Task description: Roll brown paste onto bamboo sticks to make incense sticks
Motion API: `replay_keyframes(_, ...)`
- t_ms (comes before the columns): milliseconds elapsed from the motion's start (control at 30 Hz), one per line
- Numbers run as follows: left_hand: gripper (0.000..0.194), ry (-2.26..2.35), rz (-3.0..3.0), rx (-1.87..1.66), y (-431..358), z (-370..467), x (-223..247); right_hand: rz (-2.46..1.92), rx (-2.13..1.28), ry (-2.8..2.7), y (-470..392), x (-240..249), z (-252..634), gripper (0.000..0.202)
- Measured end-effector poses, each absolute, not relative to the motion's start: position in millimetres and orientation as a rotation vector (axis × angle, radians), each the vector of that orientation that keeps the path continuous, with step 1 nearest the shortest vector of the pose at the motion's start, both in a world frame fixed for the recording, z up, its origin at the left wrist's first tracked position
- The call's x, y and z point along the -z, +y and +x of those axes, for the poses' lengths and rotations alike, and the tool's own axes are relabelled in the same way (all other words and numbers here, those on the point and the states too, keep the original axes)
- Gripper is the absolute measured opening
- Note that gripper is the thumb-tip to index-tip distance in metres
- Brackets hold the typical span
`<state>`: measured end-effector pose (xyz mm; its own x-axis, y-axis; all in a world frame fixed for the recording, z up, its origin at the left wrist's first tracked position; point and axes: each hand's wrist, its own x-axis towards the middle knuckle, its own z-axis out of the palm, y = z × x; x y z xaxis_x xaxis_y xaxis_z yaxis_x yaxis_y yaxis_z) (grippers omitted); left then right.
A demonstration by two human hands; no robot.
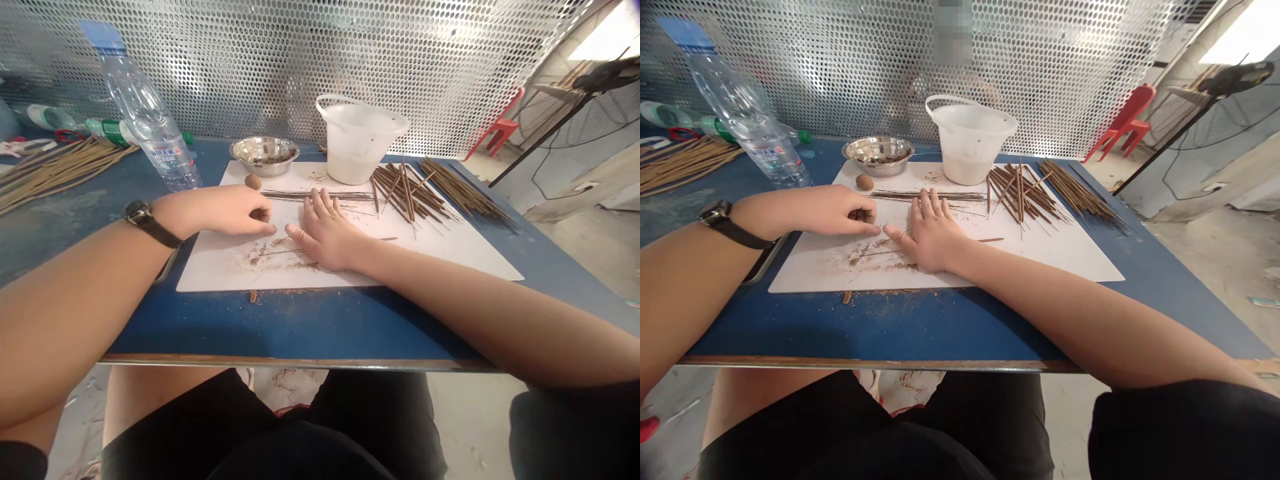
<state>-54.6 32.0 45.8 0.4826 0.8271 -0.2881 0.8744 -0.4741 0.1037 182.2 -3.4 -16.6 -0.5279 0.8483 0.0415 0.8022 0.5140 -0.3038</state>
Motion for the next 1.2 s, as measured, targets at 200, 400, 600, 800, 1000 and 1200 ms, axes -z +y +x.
replay_keyframes(200,0.042,1.513,2.437,0.328,39,-62,-47,-1.419,-0.470,-2.661,-40,10,191,0.124)
replay_keyframes(400,0.051,1.487,2.419,0.314,50,-70,-44,-1.512,-0.448,-2.650,-13,8,174,0.124)
replay_keyframes(600,0.054,1.507,2.383,0.310,54,-70,-41,-1.479,-0.427,-2.620,11,6,163,0.122)
replay_keyframes(800,0.049,1.504,2.385,0.290,52,-66,-42,-1.282,-0.517,-2.719,-53,8,183,0.123)
replay_keyframes(1000,0.052,1.479,2.410,0.264,57,-69,-36,-1.355,-0.503,-2.674,-28,6,165,0.121)
replay_keyframes(1200,0.049,1.462,2.429,0.243,57,-70,-37,-1.384,-0.489,-2.634,10,4,147,0.117)
